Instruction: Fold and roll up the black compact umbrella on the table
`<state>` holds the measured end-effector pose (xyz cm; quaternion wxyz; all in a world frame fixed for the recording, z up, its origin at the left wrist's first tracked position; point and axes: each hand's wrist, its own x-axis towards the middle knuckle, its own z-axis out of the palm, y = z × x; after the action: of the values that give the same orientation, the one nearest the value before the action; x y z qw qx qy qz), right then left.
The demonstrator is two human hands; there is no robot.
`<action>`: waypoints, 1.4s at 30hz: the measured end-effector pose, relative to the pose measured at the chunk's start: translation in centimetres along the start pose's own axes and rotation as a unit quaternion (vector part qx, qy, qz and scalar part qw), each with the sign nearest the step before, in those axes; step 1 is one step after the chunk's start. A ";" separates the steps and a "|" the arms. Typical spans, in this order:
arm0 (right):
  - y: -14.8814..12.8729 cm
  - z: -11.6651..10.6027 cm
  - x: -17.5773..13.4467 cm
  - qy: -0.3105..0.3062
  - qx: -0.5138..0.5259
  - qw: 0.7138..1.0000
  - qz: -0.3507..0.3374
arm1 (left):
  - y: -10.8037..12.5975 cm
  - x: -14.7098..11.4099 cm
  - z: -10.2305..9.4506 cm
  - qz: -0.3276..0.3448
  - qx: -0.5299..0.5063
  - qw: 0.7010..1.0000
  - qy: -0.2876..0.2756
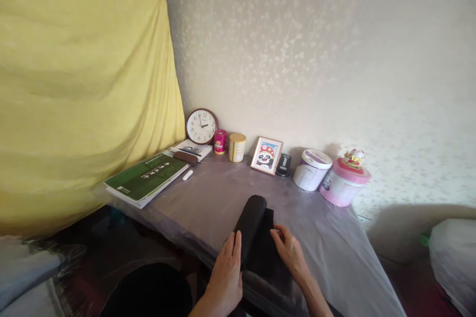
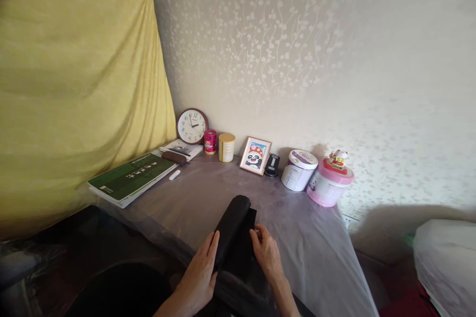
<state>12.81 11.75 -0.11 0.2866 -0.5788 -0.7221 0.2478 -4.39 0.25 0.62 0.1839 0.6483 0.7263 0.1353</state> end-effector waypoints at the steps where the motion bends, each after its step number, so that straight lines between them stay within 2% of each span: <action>1: 0.0 -0.1 0.0 0.003 -0.002 1.000 0.000 | 0.0 0.0 0.0 -0.002 -0.001 1.000 -0.001; 6: -1.0 0.1 0.3 0.049 -0.008 0.999 -0.019 | 0.5 -0.1 -0.2 -0.011 0.013 1.000 -0.018; 15: -2.8 5.1 1.2 0.022 0.017 0.999 -0.039 | 2.4 -0.1 -1.2 -0.041 0.074 0.995 -0.056; 18: -3.6 6.1 1.8 0.021 0.028 0.999 -0.042 | 2.1 0.4 -0.1 -0.038 0.077 0.995 -0.059; 23: -5.4 7.5 2.4 0.063 -0.019 0.997 0.039 | 0.5 1.3 2.8 -0.016 0.065 0.998 0.009; 27: -6.2 7.9 2.5 0.049 -0.051 0.996 0.060 | -0.5 1.1 3.0 0.003 0.020 1.000 -0.003; 31: -6.7 7.7 2.3 0.046 -0.060 0.994 0.077 | -1.9 0.8 2.6 0.028 -0.075 0.996 -0.037; 34: -7.0 7.6 2.3 0.045 -0.064 0.994 0.082 | -2.9 0.9 2.9 0.042 -0.140 0.989 -0.037; 38: -7.0 7.7 2.5 0.042 -0.064 0.994 0.081 | -3.8 0.9 3.4 0.060 -0.201 0.977 -0.018; 40: -6.8 7.8 2.6 0.046 -0.057 0.994 0.081 | -4.1 0.5 3.4 0.056 -0.247 0.967 0.021; 42: -6.6 8.0 2.7 0.050 -0.051 0.994 0.078 | -4.3 0.0 3.4 0.020 -0.318 0.945 0.074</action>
<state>2.23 12.78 -0.90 0.2725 -0.6591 -0.6711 0.2027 -6.71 -0.46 -4.32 0.3240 0.5585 0.6440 0.4104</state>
